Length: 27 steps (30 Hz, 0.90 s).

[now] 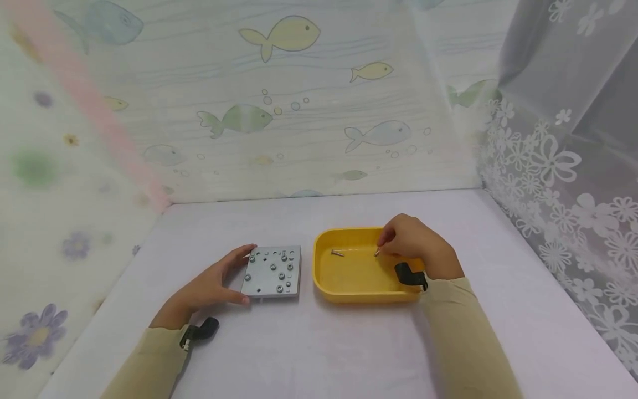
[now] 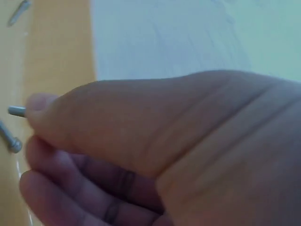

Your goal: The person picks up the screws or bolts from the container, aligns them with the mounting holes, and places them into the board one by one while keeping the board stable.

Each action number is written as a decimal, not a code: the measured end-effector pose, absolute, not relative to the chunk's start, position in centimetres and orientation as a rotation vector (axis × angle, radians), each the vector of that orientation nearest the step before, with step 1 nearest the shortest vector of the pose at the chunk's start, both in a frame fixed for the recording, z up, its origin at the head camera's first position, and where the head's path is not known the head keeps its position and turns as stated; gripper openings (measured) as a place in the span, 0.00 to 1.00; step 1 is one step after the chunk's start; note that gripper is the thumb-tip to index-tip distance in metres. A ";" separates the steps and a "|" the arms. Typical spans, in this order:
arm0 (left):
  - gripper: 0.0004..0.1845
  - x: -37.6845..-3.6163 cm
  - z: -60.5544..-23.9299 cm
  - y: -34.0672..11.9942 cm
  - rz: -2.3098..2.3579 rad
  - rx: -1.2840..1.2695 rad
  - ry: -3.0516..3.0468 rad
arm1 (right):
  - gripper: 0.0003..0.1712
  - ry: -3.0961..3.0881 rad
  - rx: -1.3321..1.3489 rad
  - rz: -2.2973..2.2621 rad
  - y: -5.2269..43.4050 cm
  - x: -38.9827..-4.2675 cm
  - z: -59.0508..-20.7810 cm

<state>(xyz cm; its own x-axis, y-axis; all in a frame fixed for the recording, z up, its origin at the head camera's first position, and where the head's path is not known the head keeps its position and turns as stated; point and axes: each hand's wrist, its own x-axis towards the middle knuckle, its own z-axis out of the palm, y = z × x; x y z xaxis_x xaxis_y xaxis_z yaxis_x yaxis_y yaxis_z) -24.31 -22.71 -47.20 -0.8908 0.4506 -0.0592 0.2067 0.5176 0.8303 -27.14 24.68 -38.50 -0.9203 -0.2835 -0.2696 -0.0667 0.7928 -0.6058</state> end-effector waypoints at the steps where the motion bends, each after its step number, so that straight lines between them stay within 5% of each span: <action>1: 0.68 -24.4 -47.3 -22.7 1.310 0.553 2.496 | 0.08 2.638 -0.265 -0.892 24.9 -27.1 -38.4; 13: 0.68 -24.5 -47.4 -22.9 1.279 0.527 2.508 | 0.16 2.705 -0.214 -1.051 24.9 -27.4 -38.6; 27: 0.68 -24.4 -47.4 -22.7 1.299 0.520 2.489 | 0.12 2.848 -0.309 -1.083 23.5 -27.1 -38.5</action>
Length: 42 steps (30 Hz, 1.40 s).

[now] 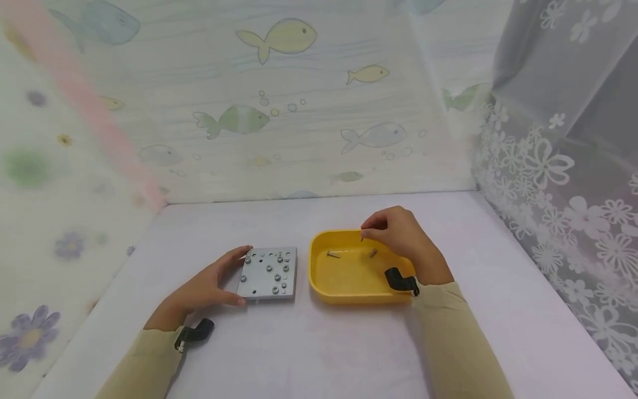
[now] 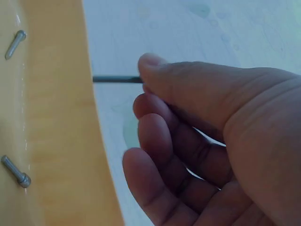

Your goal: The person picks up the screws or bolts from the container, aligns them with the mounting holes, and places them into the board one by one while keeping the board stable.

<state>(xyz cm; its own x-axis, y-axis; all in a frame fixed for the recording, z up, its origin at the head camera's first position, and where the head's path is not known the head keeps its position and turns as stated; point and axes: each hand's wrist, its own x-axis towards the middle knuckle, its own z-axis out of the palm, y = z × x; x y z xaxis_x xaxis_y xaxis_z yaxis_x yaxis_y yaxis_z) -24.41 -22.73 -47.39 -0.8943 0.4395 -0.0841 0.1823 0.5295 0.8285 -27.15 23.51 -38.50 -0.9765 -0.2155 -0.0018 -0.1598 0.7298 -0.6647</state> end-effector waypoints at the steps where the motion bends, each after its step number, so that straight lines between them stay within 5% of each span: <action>1: 0.68 -24.3 -47.4 -22.7 1.297 0.522 2.489 | 0.11 2.850 -0.309 -1.087 23.4 -27.1 -38.5; 25: 0.68 -24.5 -47.3 -22.6 1.284 0.520 2.514 | 0.06 2.894 -0.500 -1.252 16.6 -26.6 -34.8; 42: 0.67 -24.4 -47.4 -22.9 1.304 0.531 2.503 | 0.05 2.830 -0.600 -1.335 12.0 -25.3 -35.6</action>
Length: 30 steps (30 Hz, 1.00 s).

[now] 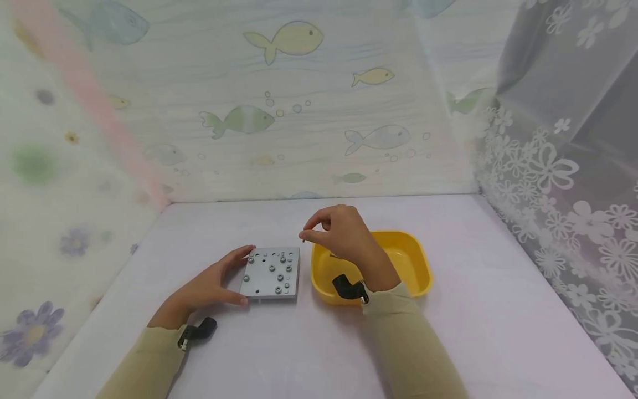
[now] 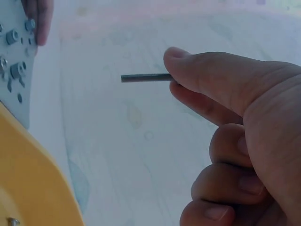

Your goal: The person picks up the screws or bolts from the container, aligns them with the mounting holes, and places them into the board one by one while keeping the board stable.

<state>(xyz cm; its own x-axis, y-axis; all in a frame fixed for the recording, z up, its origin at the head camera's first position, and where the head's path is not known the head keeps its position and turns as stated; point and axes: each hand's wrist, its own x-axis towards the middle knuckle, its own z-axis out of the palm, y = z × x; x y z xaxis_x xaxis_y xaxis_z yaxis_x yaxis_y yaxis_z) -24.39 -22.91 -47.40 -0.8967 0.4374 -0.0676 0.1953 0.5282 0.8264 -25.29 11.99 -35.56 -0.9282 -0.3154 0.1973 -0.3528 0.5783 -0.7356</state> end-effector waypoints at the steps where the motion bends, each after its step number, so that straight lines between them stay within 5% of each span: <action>1: 0.67 -24.3 -47.4 -22.9 1.311 0.533 2.497 | 0.05 -2.749 0.588 1.298 11.8 -25.2 -35.7; 30: 0.65 -24.3 -47.3 -22.9 1.305 0.517 2.488 | 0.04 -2.763 0.789 1.105 7.0 -24.3 -38.1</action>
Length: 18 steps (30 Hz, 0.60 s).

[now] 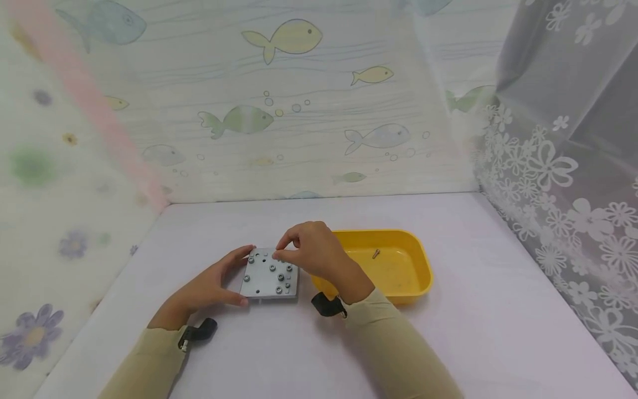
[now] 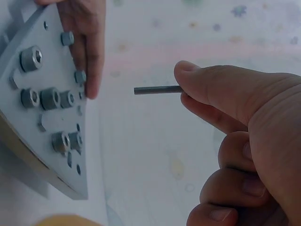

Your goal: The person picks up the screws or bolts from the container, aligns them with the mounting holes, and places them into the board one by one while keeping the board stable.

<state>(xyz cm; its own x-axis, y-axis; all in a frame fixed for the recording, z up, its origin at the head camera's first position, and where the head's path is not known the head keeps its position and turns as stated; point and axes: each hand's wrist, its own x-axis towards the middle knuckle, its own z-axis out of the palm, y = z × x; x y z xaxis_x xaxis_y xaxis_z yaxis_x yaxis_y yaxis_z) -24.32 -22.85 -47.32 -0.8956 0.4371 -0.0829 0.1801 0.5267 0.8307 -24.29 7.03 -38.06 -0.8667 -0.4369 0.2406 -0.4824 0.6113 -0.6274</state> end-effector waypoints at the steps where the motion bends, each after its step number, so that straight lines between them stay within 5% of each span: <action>1: 0.65 -24.3 -47.3 -22.8 1.301 0.513 2.491 | 0.04 -2.774 0.798 1.100 6.8 -24.2 -38.1; 18: 0.65 -24.2 -47.1 -23.0 1.296 0.534 2.499 | 0.06 -2.903 0.904 0.977 4.2 -23.4 -39.2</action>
